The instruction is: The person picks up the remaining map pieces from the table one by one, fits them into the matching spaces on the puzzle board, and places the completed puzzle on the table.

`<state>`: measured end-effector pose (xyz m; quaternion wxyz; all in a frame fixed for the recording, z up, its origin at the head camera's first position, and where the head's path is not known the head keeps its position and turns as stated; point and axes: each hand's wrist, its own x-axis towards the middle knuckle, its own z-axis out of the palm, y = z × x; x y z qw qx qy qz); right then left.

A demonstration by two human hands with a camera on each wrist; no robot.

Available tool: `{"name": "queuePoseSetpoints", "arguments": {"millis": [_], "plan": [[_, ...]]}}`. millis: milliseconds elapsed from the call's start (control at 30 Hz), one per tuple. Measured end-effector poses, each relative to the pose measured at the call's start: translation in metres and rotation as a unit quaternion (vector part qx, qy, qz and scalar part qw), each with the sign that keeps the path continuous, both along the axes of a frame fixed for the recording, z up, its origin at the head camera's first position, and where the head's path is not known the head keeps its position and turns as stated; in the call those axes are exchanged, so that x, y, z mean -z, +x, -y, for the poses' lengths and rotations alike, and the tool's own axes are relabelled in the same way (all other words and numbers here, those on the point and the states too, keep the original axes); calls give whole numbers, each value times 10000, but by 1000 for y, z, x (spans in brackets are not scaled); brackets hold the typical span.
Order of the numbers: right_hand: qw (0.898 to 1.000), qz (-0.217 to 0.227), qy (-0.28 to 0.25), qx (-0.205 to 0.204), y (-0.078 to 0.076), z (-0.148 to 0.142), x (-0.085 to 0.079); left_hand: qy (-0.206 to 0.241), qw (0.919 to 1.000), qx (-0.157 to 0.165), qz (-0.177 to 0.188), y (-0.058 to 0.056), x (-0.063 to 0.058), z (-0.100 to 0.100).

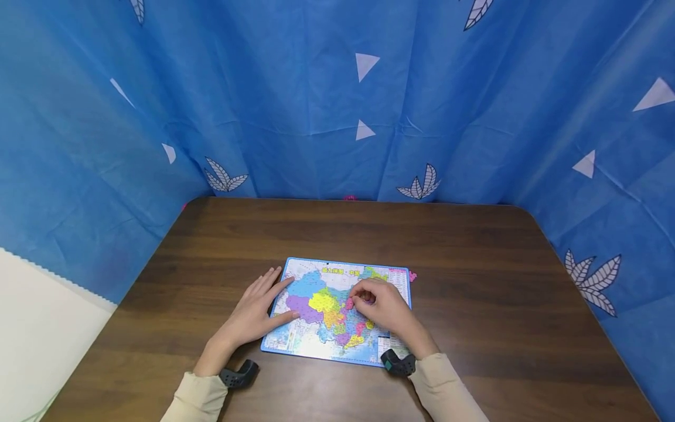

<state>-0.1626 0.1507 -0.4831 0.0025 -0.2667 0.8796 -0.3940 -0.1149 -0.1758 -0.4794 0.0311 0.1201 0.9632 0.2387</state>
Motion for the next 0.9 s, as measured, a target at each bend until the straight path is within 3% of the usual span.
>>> {"name": "queuePoseSetpoints", "arguments": {"millis": [267,500,900], "plan": [[9994,-42,-85,347,-1,0,1,18,10000,26,46,-1,-1,0],[9991,-123,-106,392,-1,0,0,29,10000,42,66,-1,-1,1],[9998,-186,4,6,-2,-1,2,1,9999,62,88,-1,-1,2]]}}
